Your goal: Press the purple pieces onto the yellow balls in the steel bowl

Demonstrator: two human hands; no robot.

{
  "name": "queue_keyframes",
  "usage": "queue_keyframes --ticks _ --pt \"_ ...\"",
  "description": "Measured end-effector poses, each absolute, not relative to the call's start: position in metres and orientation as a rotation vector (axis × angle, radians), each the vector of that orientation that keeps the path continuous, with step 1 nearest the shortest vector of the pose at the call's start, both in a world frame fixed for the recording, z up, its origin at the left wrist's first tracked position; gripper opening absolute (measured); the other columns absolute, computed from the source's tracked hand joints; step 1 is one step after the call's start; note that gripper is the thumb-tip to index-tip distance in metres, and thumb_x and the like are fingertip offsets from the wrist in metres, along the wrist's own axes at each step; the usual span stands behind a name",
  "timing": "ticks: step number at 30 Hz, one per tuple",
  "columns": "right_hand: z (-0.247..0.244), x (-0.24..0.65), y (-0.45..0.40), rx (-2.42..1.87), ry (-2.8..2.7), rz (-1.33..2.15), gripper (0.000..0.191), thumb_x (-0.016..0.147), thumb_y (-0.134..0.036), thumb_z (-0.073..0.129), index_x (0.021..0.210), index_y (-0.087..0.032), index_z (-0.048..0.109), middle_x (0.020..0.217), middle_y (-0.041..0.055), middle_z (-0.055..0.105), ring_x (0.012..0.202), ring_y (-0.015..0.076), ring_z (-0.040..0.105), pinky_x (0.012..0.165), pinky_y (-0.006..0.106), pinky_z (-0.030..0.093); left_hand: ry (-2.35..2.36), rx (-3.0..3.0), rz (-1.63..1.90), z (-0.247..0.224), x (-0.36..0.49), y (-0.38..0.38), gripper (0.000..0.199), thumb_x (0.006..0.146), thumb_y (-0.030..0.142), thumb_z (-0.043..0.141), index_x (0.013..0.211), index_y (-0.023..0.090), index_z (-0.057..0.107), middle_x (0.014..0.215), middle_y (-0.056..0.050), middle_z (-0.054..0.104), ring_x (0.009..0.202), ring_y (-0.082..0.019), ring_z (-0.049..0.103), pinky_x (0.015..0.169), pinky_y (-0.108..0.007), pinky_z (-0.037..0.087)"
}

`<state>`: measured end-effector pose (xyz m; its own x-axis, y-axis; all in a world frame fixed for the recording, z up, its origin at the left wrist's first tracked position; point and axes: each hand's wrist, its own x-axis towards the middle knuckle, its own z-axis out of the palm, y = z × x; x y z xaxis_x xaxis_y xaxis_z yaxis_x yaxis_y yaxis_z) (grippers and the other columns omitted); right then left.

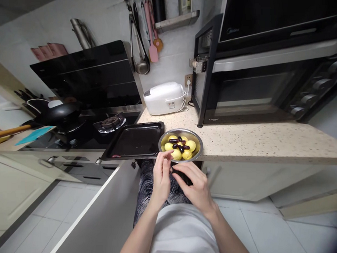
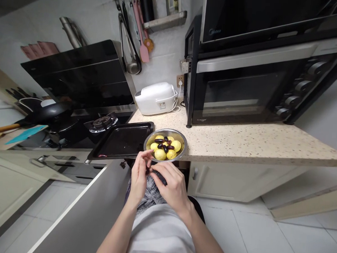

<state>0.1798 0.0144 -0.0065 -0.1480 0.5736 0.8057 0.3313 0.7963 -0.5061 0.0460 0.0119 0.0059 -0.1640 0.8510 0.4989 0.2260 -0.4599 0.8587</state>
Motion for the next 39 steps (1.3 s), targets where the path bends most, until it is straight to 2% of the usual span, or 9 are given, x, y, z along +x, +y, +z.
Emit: queue_keyframes --ticks 6,16,22,27,34,39 --pt "-0.007 0.17 0.008 -0.664 -1.798 0.308 0.023 0.097 -0.011 0.06 0.113 -0.024 0.07 0.104 0.0056 0.075 0.097 0.0195 0.072 0.085 0.034 0.061 1.238 1.603 1.77 -0.008 0.053 0.0 0.044 0.11 0.051 0.031 0.125 0.025 0.063 0.113 -0.008 0.06 0.102 -0.02 0.058 0.093 -0.033 0.048" --pt "-0.011 0.166 0.005 -0.643 -1.842 0.329 0.025 0.097 -0.009 0.061 0.115 -0.024 0.068 0.107 0.0053 0.075 0.1 0.0176 0.073 0.09 0.03 0.061 1.278 1.57 1.88 -0.017 0.055 -0.001 0.046 0.11 0.051 0.028 0.122 0.024 0.063 0.117 -0.009 0.057 0.102 -0.021 0.056 0.091 -0.034 0.048" --pt "-0.009 0.177 0.042 -0.846 -1.682 0.217 0.018 0.099 -0.017 0.059 0.109 -0.024 0.072 0.106 0.006 0.078 0.101 0.021 0.073 0.093 0.037 0.059 1.293 1.607 1.889 -0.021 0.052 -0.004 0.04 0.108 0.049 0.039 0.134 0.025 0.059 0.137 -0.012 0.052 0.122 -0.025 0.054 0.096 -0.036 0.049" --pt "-0.01 0.188 0.088 -1.052 -1.615 0.104 0.016 0.096 -0.02 0.058 0.101 -0.021 0.073 0.1 0.0091 0.077 0.095 0.0262 0.07 0.085 0.042 0.057 1.247 1.622 1.84 -0.028 0.051 -0.007 0.034 0.108 0.042 0.042 0.133 0.026 0.059 0.137 -0.012 0.053 0.124 -0.024 0.054 0.098 -0.037 0.049" --pt "-0.009 0.183 0.108 -1.196 -1.675 0.019 0.018 0.096 -0.022 0.055 0.094 -0.023 0.073 0.093 0.0091 0.075 0.088 0.0265 0.065 0.074 0.038 0.051 1.243 1.633 1.803 -0.026 0.051 -0.009 0.03 0.108 0.04 0.044 0.127 0.025 0.062 0.133 -0.012 0.055 0.123 -0.025 0.055 0.098 -0.037 0.049" --pt "-0.011 0.185 0.113 -1.236 -1.714 0.008 0.019 0.097 -0.026 0.055 0.09 -0.022 0.072 0.092 0.0092 0.074 0.09 0.0276 0.063 0.074 0.039 0.048 1.258 1.658 1.758 -0.023 0.053 -0.012 0.029 0.108 0.037 0.043 0.127 0.025 0.061 0.133 -0.012 0.056 0.124 -0.025 0.055 0.1 -0.039 0.049"
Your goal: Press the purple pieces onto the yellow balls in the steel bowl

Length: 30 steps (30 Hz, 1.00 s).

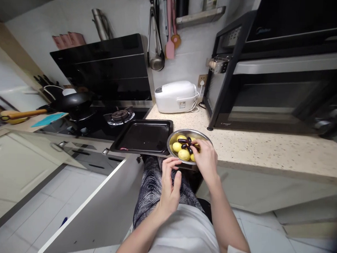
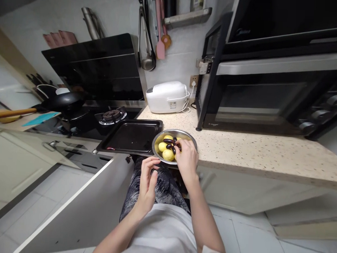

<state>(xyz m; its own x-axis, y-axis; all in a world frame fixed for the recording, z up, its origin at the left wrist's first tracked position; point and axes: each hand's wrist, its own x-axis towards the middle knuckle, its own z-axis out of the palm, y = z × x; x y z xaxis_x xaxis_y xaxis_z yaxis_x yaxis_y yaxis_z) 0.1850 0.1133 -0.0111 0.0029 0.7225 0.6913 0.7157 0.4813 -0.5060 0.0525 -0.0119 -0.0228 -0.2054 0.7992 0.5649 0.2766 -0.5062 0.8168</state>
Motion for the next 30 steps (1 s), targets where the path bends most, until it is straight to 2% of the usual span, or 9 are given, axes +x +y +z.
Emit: queue_keyframes --ticks 6,10,13,16,19,22,24,27,30 --pt "-0.012 0.188 0.112 -1.162 -1.697 0.056 0.023 0.1 -0.034 0.054 0.092 -0.021 0.072 0.093 0.0105 0.074 0.091 0.0283 0.062 0.079 0.04 0.048 1.262 1.665 1.712 -0.024 0.051 -0.012 0.029 0.108 0.038 0.043 0.127 0.025 0.061 0.132 -0.013 0.056 0.126 -0.027 0.055 0.103 -0.042 0.048" --pt "-0.004 0.186 0.093 -1.068 -1.682 0.067 0.019 0.101 -0.03 0.055 0.096 -0.022 0.071 0.097 0.0092 0.075 0.094 0.0274 0.065 0.084 0.041 0.05 1.253 1.669 1.719 -0.025 0.052 -0.014 0.029 0.108 0.037 0.044 0.128 0.025 0.061 0.131 -0.013 0.057 0.124 -0.027 0.056 0.101 -0.041 0.05" --pt "0.001 0.182 0.066 -0.954 -1.669 0.109 0.015 0.101 -0.026 0.057 0.097 -0.023 0.07 0.095 0.007 0.075 0.092 0.024 0.067 0.086 0.039 0.052 1.27 1.752 1.752 -0.024 0.051 -0.013 0.026 0.107 0.035 0.045 0.124 0.025 0.063 0.129 -0.013 0.059 0.124 -0.026 0.057 0.106 -0.043 0.048" --pt "0.001 0.177 0.038 -0.87 -1.716 0.227 0.011 0.1 -0.022 0.061 0.095 -0.023 0.07 0.091 0.004 0.075 0.085 0.0201 0.068 0.082 0.034 0.054 1.402 1.94 1.82 -0.013 0.031 -0.004 0.024 0.105 0.032 0.049 0.119 0.023 0.066 0.123 -0.012 0.063 0.12 -0.026 0.059 0.107 -0.044 0.047" --pt "-0.003 0.173 0.02 -0.842 -1.8 0.386 0.012 0.1 -0.021 0.061 0.092 -0.024 0.07 0.087 0.0026 0.074 0.08 0.0183 0.068 0.076 0.031 0.054 1.692 2.019 1.773 0.006 -0.019 0.015 0.025 0.106 0.025 0.045 0.11 0.024 0.069 0.114 -0.01 0.068 0.114 -0.024 0.062 0.103 -0.039 0.048" --pt "-0.011 0.162 0.011 -0.831 -1.89 0.537 0.014 0.098 -0.02 0.062 0.087 -0.023 0.071 0.084 0.002 0.073 0.078 0.0178 0.068 0.073 0.03 0.054 2.184 2.043 1.346 0.024 -0.089 0.034 0.025 0.104 0.024 0.047 0.116 0.022 0.069 0.119 -0.011 0.07 0.116 -0.028 0.062 0.105 -0.041 0.047" --pt "-0.017 0.149 0.006 -0.799 -1.956 0.659 0.014 0.096 -0.017 0.063 0.086 -0.023 0.072 0.083 0.0015 0.073 0.079 0.0173 0.068 0.073 0.029 0.054 2.513 2.013 0.78 0.032 -0.134 0.044 0.025 0.101 0.027 0.052 0.118 0.02 0.069 0.122 -0.014 0.071 0.116 -0.032 0.062 0.101 -0.042 0.048" --pt "-0.026 0.121 -0.006 -0.675 -2.033 0.959 0.016 0.09 -0.009 0.065 0.084 -0.021 0.075 0.084 0.0008 0.075 0.081 0.0156 0.069 0.075 0.025 0.053 2.56 1.893 0.021 0.04 -0.179 0.057 0.026 0.101 0.029 0.051 0.115 0.022 0.071 0.121 -0.014 0.073 0.114 -0.031 0.065 0.093 -0.038 0.05" --pt "-0.04 0.085 -0.023 -0.496 -2.044 1.505 0.007 0.085 -0.015 0.073 0.083 -0.02 0.077 0.081 -0.0005 0.074 0.072 0.012 0.067 0.066 0.02 0.051 2.478 1.862 -0.153 0.047 -0.198 0.067 0.024 0.1 0.031 0.051 0.103 0.024 0.074 0.11 -0.011 0.077 0.103 -0.028 0.07 0.083 -0.032 0.05"
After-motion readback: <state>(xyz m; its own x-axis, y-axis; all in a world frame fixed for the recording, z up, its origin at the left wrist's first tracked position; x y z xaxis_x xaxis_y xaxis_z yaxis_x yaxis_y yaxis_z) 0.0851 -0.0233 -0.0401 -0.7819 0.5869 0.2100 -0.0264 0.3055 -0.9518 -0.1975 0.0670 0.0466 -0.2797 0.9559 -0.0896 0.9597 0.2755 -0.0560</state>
